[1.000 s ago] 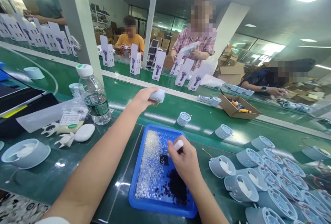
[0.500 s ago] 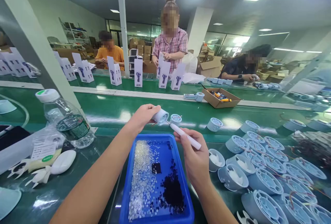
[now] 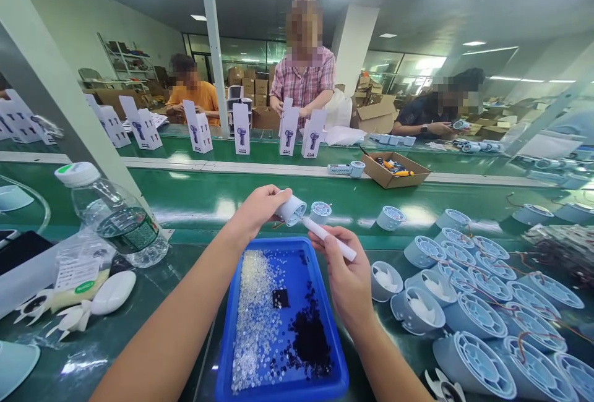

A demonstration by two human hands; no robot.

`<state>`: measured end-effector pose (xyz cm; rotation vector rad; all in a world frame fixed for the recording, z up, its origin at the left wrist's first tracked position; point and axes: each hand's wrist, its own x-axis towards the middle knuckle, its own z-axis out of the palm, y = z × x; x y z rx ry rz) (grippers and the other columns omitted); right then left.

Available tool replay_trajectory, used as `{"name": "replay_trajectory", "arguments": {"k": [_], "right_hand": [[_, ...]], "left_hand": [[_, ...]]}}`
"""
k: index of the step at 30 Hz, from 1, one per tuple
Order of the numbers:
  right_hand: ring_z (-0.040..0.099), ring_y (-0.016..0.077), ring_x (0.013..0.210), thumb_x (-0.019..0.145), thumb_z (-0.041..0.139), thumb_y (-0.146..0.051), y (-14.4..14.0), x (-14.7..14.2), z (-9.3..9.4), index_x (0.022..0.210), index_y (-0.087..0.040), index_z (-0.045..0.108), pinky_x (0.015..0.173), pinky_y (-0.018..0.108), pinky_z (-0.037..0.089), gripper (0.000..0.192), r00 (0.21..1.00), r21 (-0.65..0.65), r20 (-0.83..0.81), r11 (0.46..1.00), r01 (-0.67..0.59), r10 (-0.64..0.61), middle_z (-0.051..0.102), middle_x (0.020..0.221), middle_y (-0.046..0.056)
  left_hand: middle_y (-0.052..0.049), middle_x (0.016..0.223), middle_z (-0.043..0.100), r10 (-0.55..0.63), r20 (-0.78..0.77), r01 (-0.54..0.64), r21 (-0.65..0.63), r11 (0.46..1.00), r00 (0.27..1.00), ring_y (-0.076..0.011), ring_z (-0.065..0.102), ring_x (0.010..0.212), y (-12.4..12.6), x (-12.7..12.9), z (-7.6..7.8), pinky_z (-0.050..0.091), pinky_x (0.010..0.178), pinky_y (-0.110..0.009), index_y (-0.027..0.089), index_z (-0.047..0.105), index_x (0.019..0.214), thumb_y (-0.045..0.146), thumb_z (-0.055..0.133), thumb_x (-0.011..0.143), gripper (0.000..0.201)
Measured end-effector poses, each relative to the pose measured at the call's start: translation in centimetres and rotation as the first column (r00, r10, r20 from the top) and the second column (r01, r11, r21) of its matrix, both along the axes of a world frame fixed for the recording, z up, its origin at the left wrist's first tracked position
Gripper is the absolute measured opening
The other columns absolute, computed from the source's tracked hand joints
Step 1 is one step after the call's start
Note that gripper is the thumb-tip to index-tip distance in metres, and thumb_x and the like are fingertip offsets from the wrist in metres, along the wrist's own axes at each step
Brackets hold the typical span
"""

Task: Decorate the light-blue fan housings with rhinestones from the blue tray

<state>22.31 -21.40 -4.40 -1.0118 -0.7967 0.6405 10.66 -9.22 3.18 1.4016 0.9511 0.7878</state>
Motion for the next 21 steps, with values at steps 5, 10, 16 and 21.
{"name": "replay_trajectory", "arguments": {"k": [5, 10, 16, 21], "right_hand": [[0.067, 0.0177, 0.086, 0.087, 0.06, -0.041, -0.1, 0.1, -0.3, 0.106, -0.021, 0.063, 0.081, 0.034, 0.053, 0.028, 0.998, -0.004, -0.01, 0.998, -0.062, 0.062, 0.07, 0.095, 0.005], [0.035, 0.0081, 0.047, 0.086, 0.058, -0.048, -0.6, 0.0, -0.3, 0.107, -0.018, 0.065, 0.042, 0.02, 0.029, 0.037, 0.972, -0.22, 0.164, 0.966, -0.133, 0.171, 0.041, 0.055, -0.007], [0.023, 0.008, 0.044, 0.088, 0.052, -0.055, -1.2, -0.9, -0.2, 0.095, -0.017, 0.063, 0.04, 0.021, 0.02, 0.04, 0.949, -0.224, 0.109, 0.937, -0.268, 0.297, 0.027, 0.05, -0.009], [0.019, 0.0074, 0.042, 0.089, 0.052, -0.054, -1.4, -1.2, 0.1, 0.083, -0.02, 0.057, 0.039, 0.021, 0.019, 0.035, 0.927, -0.156, -0.084, 0.914, -0.376, 0.367, 0.023, 0.048, -0.011]], "left_hand": [[0.0, 0.065, 0.053, 0.023, -0.092, -0.016, 0.075, 0.997, 0.996, -0.0114, 0.048, 0.056, -1.0, 0.9, 0.2, 0.038, 0.054, -0.028, 0.019, 0.047, 0.065, 0.042, 0.061, 0.077, 0.029], [0.004, 0.059, 0.039, 0.225, 0.08, -0.238, 0.27, 0.933, 0.971, -0.0099, 0.036, 0.054, -2.8, 2.4, 0.0, 0.03, 0.052, -0.026, 0.02, 0.038, 0.06, 0.03, 0.057, 0.078, 0.028], [0.004, 0.057, 0.024, 0.324, 0.418, -0.396, 0.097, 0.913, 0.849, -0.0091, 0.028, 0.052, -4.0, 4.1, -1.7, 0.029, 0.051, -0.025, 0.02, 0.023, 0.057, 0.039, 0.056, 0.082, 0.045], [0.005, 0.057, 0.027, 0.33, 0.506, -0.363, -0.035, 0.931, 0.797, -0.0083, 0.031, 0.051, -4.1, 4.6, -2.4, 0.028, 0.048, -0.025, 0.021, 0.025, 0.059, 0.042, 0.056, 0.081, 0.044]]}}
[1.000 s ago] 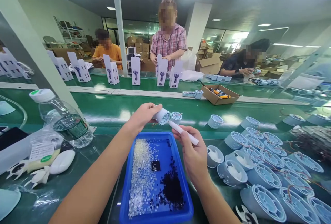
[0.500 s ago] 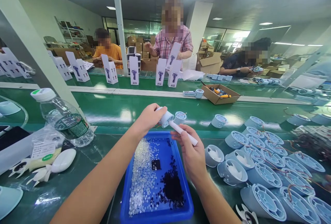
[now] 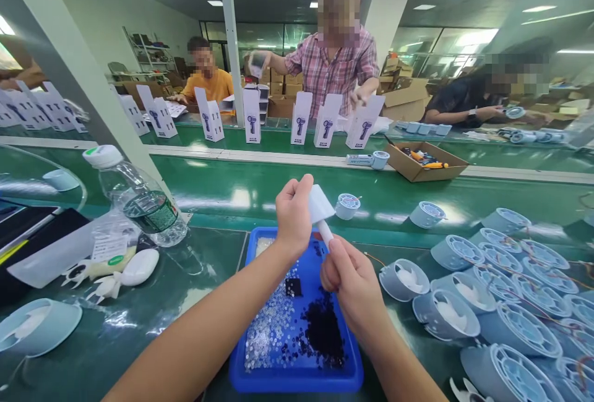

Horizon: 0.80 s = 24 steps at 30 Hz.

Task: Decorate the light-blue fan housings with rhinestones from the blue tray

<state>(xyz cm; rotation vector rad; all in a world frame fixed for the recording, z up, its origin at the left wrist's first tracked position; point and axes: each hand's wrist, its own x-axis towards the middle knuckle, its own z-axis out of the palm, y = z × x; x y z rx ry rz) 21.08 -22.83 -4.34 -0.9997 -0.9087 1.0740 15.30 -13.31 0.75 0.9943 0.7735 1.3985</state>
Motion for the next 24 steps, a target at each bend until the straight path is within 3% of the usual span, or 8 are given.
{"name": "replay_trajectory", "arguments": {"k": [4, 6, 8, 12, 15, 18, 20, 24], "right_hand": [[0.02, 0.0077, 0.043, 0.089, 0.052, -0.052, 0.0, 0.3, 0.3, 0.086, -0.02, 0.057, 0.039, 0.021, 0.02, 0.032, 0.995, 0.01, 0.02, 0.995, 0.1, -0.1, 0.025, 0.049, -0.01], [0.023, 0.0082, 0.045, 0.09, 0.05, -0.052, 0.0, 0.8, 0.2, 0.089, -0.019, 0.059, 0.04, 0.021, 0.021, 0.034, 0.979, 0.013, 0.115, 0.985, 0.17, -0.17, 0.028, 0.051, -0.009], [0.027, 0.009, 0.046, 0.091, 0.047, -0.05, -0.1, 1.2, 0.1, 0.096, -0.018, 0.062, 0.041, 0.022, 0.024, 0.036, 0.953, -0.023, 0.244, 0.982, 0.189, -0.178, 0.031, 0.053, -0.008], [0.033, 0.0099, 0.045, 0.087, 0.052, -0.04, -0.5, 1.6, 0.1, 0.108, -0.02, 0.057, 0.042, 0.022, 0.028, 0.03, 0.904, -0.04, 0.39, 0.978, 0.206, -0.174, 0.036, 0.054, -0.009], [0.039, 0.0093, 0.048, 0.079, 0.063, -0.032, -0.9, 1.2, 0.3, 0.09, -0.022, 0.055, 0.045, 0.021, 0.033, 0.017, 0.901, 0.068, 0.369, 0.973, 0.219, -0.229, 0.043, 0.058, -0.008], [0.045, 0.01, 0.055, 0.08, 0.063, -0.026, -1.4, 0.6, 0.1, 0.076, -0.022, 0.05, 0.05, 0.023, 0.039, 0.014, 0.912, 0.171, 0.379, 0.981, 0.093, -0.153, 0.05, 0.066, -0.005], [0.045, 0.0104, 0.056, 0.082, 0.057, -0.021, -1.7, 0.3, -0.2, 0.068, -0.022, 0.044, 0.053, 0.024, 0.039, 0.019, 0.894, 0.21, 0.447, 0.976, -0.059, -0.042, 0.049, 0.065, -0.004], [0.039, 0.0096, 0.053, 0.081, 0.051, -0.015, -2.0, -0.2, -0.9, 0.066, -0.023, 0.034, 0.05, 0.023, 0.035, 0.025, 0.834, 0.197, 0.541, 0.948, -0.251, 0.108, 0.044, 0.06, -0.005]], "left_hand": [[0.003, 0.069, 0.044, -0.108, -0.218, 0.136, 0.116, 0.984, 0.97, -0.0085, 0.043, 0.061, 0.0, -0.1, 0.0, 0.037, 0.057, -0.025, 0.021, 0.041, 0.069, 0.041, 0.068, 0.074, 0.034], [0.0, 0.076, 0.05, -0.222, -0.355, 0.272, 0.096, 0.958, 0.908, -0.0102, 0.048, 0.066, 0.3, -0.3, 0.0, 0.04, 0.061, -0.026, 0.021, 0.042, 0.077, 0.044, 0.071, 0.072, 0.037], [-0.002, 0.08, 0.052, -0.244, -0.447, 0.294, 0.044, 0.955, 0.861, -0.0125, 0.051, 0.067, 1.1, -0.8, -0.1, 0.04, 0.061, -0.029, 0.022, 0.039, 0.082, 0.05, 0.068, 0.073, 0.041], [-0.004, 0.082, 0.052, 0.017, -0.645, 0.097, 0.14, 0.985, 0.764, -0.0183, 0.054, 0.07, 4.1, -2.7, -0.6, 0.039, 0.066, -0.033, 0.024, 0.034, 0.096, 0.05, 0.072, 0.068, 0.054], [-0.004, 0.085, 0.048, 0.157, -0.81, 0.074, 0.24, 0.968, 0.565, -0.0238, 0.054, 0.083, 6.6, -4.7, -1.9, 0.041, 0.077, -0.037, 0.024, 0.038, 0.105, 0.044, 0.074, 0.066, 0.057], [-0.008, 0.105, 0.042, 0.179, -0.934, 0.183, 0.243, 0.953, 0.309, -0.0293, 0.047, 0.106, 8.4, -6.3, -4.1, 0.04, 0.093, -0.042, 0.024, 0.05, 0.108, 0.032, 0.07, 0.067, 0.046], [-0.009, 0.117, 0.036, 0.18, -0.966, 0.242, 0.223, 0.944, 0.188, -0.0317, 0.039, 0.117, 8.9, -6.7, -5.3, 0.035, 0.102, -0.044, 0.026, 0.057, 0.111, 0.024, 0.068, 0.068, 0.044], [-0.009, 0.129, 0.031, 0.153, -0.975, 0.286, 0.194, 0.938, 0.159, -0.0339, 0.03, 0.125, 8.9, -6.7, -5.7, 0.027, 0.111, -0.045, 0.028, 0.06, 0.118, 0.027, 0.065, 0.072, 0.047]]}}
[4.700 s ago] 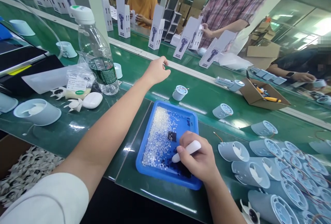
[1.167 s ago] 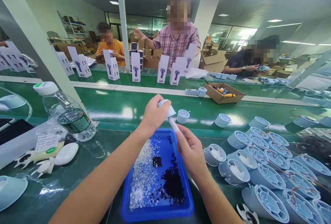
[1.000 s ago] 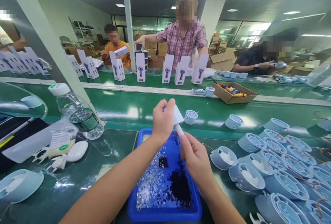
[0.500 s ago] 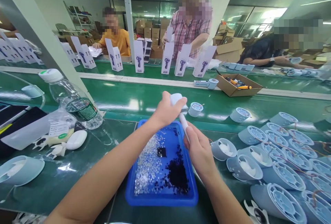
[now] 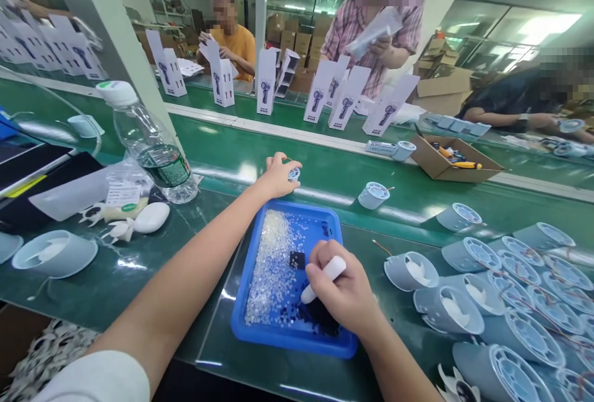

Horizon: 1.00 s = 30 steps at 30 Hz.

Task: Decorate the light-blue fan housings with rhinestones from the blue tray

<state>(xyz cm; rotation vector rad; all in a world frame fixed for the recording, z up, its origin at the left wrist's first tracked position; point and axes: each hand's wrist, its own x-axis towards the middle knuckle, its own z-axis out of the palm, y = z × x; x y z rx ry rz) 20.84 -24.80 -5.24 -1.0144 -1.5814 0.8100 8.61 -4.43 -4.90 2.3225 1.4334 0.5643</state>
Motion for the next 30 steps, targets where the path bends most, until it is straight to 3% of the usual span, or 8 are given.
{"name": "replay_trajectory", "arguments": {"k": [8, 22, 30], "right_hand": [[0.037, 0.0089, 0.05, 0.079, 0.05, -0.012, -0.1, -0.3, -0.2, 0.065, -0.023, 0.032, 0.048, 0.022, 0.033, 0.026, 0.997, 0.01, 0.076, 1.0, -0.022, 0.021, 0.041, 0.057, -0.006], [0.038, 0.0085, 0.05, 0.079, 0.051, -0.008, -0.6, -0.8, -0.3, 0.065, -0.023, 0.029, 0.048, 0.021, 0.034, 0.03, 0.977, 0.116, 0.197, 0.988, -0.107, 0.082, 0.041, 0.058, -0.006], [0.04, 0.0081, 0.049, 0.08, 0.052, -0.008, -0.7, -1.0, 0.0, 0.065, -0.023, 0.031, 0.046, 0.02, 0.035, 0.03, 0.997, 0.164, 0.069, 0.985, -0.043, 0.033, 0.044, 0.058, -0.005]], "left_hand": [[-0.009, 0.12, 0.036, 0.077, 0.113, -0.084, 0.059, 0.995, 0.991, -0.03, 0.034, 0.12, 0.3, -0.8, 2.5, 0.026, 0.111, -0.041, 0.022, 0.063, 0.112, 0.036, 0.06, 0.077, 0.038], [-0.008, 0.109, 0.037, 0.106, 0.166, -0.121, 0.083, 0.989, 0.98, -0.0274, 0.036, 0.114, 0.7, -1.0, 2.3, 0.027, 0.109, -0.041, 0.019, 0.061, 0.09, 0.027, 0.062, 0.075, 0.016], [-0.008, 0.108, 0.039, 0.11, 0.182, -0.128, 0.087, 0.988, 0.977, -0.0275, 0.037, 0.115, 0.9, -1.3, 2.5, 0.029, 0.108, -0.042, 0.018, 0.06, 0.088, 0.027, 0.062, 0.075, 0.016]]}}
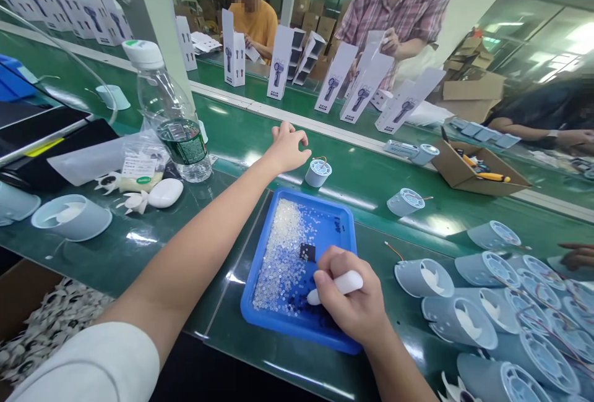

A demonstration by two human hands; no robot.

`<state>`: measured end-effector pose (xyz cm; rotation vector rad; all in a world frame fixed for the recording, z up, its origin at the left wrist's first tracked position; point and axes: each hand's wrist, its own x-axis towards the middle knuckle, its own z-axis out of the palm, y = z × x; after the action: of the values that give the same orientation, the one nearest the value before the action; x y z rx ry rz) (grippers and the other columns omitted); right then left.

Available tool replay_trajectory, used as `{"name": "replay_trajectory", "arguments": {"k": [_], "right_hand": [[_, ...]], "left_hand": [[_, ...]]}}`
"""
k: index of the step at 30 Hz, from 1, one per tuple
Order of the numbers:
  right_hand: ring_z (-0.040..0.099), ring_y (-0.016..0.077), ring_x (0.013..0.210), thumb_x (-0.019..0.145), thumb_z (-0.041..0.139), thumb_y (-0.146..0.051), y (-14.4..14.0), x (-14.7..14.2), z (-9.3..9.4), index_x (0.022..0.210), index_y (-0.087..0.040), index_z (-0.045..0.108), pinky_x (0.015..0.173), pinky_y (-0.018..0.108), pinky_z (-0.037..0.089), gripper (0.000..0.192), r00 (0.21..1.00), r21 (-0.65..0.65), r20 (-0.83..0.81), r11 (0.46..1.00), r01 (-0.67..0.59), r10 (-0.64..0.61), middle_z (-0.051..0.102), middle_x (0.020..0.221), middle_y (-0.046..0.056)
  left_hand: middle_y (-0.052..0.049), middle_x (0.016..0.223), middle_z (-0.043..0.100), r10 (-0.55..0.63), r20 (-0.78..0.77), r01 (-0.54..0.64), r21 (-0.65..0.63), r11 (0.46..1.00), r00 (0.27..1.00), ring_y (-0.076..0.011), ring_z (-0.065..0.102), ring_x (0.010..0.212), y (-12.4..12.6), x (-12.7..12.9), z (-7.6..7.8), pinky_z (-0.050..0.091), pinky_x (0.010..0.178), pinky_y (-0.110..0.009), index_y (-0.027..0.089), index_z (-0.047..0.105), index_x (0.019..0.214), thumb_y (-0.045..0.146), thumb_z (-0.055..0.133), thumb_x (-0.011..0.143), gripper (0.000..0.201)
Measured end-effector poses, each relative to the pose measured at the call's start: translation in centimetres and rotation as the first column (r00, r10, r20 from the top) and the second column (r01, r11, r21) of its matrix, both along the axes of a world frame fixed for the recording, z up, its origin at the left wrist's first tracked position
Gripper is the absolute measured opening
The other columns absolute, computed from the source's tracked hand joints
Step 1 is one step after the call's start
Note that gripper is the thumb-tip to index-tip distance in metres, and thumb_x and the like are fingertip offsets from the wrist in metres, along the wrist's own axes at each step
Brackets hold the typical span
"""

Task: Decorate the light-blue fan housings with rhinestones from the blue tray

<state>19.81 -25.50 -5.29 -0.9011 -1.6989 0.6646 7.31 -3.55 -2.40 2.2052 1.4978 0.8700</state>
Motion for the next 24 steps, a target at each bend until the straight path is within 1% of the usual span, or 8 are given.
{"name": "replay_trajectory", "arguments": {"k": [4, 7, 10, 12, 14, 17, 20, 24], "right_hand": [[0.041, 0.0078, 0.049, 0.08, 0.053, -0.007, -0.2, -0.4, 0.2, 0.065, -0.023, 0.031, 0.046, 0.019, 0.036, 0.03, 1.0, 0.005, -0.003, 1.0, -0.003, 0.003, 0.045, 0.057, -0.005], [0.041, 0.0074, 0.049, 0.08, 0.053, -0.007, -0.3, -0.6, 0.3, 0.065, -0.022, 0.031, 0.046, 0.019, 0.035, 0.031, 1.0, 0.008, 0.019, 1.0, -0.008, 0.008, 0.045, 0.057, -0.006], [0.041, 0.0073, 0.049, 0.08, 0.054, -0.007, -0.3, -0.7, 0.1, 0.065, -0.022, 0.033, 0.045, 0.019, 0.035, 0.03, 0.999, 0.016, 0.034, 1.0, -0.002, 0.001, 0.045, 0.059, -0.005], [0.042, 0.0075, 0.049, 0.081, 0.055, -0.008, -0.3, -0.6, 0.0, 0.066, -0.022, 0.034, 0.045, 0.019, 0.036, 0.03, 0.999, 0.025, 0.047, 1.0, 0.013, -0.015, 0.046, 0.06, -0.005], [0.043, 0.0079, 0.05, 0.081, 0.055, -0.009, -0.3, -0.6, 0.0, 0.066, -0.023, 0.035, 0.046, 0.02, 0.037, 0.029, 0.998, 0.03, 0.061, 0.999, 0.028, -0.029, 0.047, 0.06, -0.005], [0.044, 0.0086, 0.049, 0.082, 0.055, -0.01, -0.2, -0.6, -0.1, 0.066, -0.023, 0.037, 0.045, 0.02, 0.038, 0.028, 0.996, 0.015, 0.08, 0.999, 0.028, -0.03, 0.047, 0.06, -0.004], [0.044, 0.009, 0.049, 0.082, 0.055, -0.011, -0.2, -0.6, 0.0, 0.065, -0.023, 0.037, 0.045, 0.021, 0.039, 0.028, 0.996, 0.006, 0.087, 1.0, 0.027, -0.027, 0.047, 0.059, -0.004], [0.045, 0.0091, 0.051, 0.083, 0.056, -0.01, -0.3, -0.5, -0.2, 0.066, -0.023, 0.039, 0.047, 0.02, 0.039, 0.027, 0.997, 0.008, 0.05, 0.999, 0.052, -0.053, 0.047, 0.059, -0.005]], "left_hand": [[-0.009, 0.11, 0.04, 0.034, -0.012, -0.034, -0.002, 0.999, 0.999, -0.0285, 0.037, 0.117, 0.3, -0.5, 0.2, 0.03, 0.107, -0.043, 0.018, 0.06, 0.088, 0.028, 0.063, 0.075, 0.016], [-0.011, 0.114, 0.04, 0.124, -0.064, -0.128, -0.062, 0.99, 0.99, -0.0321, 0.036, 0.12, 0.4, -1.5, 0.8, 0.034, 0.103, -0.048, 0.018, 0.059, 0.087, 0.027, 0.064, 0.073, 0.017], [-0.014, 0.121, 0.039, 0.233, -0.169, -0.258, -0.148, 0.955, 0.958, -0.0373, 0.031, 0.126, 0.5, -2.9, 1.5, 0.037, 0.098, -0.053, 0.019, 0.058, 0.086, 0.026, 0.065, 0.072, 0.017], [-0.016, 0.126, 0.038, 0.291, -0.233, -0.336, -0.186, 0.923, 0.928, -0.04, 0.027, 0.13, 0.7, -4.0, 1.9, 0.035, 0.099, -0.055, 0.019, 0.058, 0.086, 0.027, 0.066, 0.071, 0.018], [-0.017, 0.13, 0.037, 0.344, -0.271, -0.402, -0.198, 0.894, 0.899, -0.041, 0.024, 0.133, 1.0, -4.8, 2.0, 0.031, 0.102, -0.056, 0.018, 0.059, 0.087, 0.027, 0.067, 0.07, 0.021], [-0.017, 0.131, 0.037, 0.412, -0.313, -0.485, -0.207, 0.85, 0.856, -0.041, 0.025, 0.132, 1.6, -5.7, 1.7, 0.027, 0.104, -0.055, 0.016, 0.061, 0.087, 0.029, 0.069, 0.068, 0.025], [-0.018, 0.132, 0.038, 0.443, -0.364, -0.54, -0.23, 0.81, 0.819, -0.0406, 0.027, 0.132, 2.2, -6.2, 1.1, 0.024, 0.106, -0.054, 0.015, 0.063, 0.09, 0.029, 0.072, 0.064, 0.03], [-0.018, 0.137, 0.035, 0.478, -0.39, -0.583, -0.215, 0.784, 0.787, -0.039, 0.024, 0.136, 2.6, -7.2, 0.3, 0.012, 0.113, -0.052, 0.017, 0.062, 0.103, 0.026, 0.072, 0.061, 0.044]]}}
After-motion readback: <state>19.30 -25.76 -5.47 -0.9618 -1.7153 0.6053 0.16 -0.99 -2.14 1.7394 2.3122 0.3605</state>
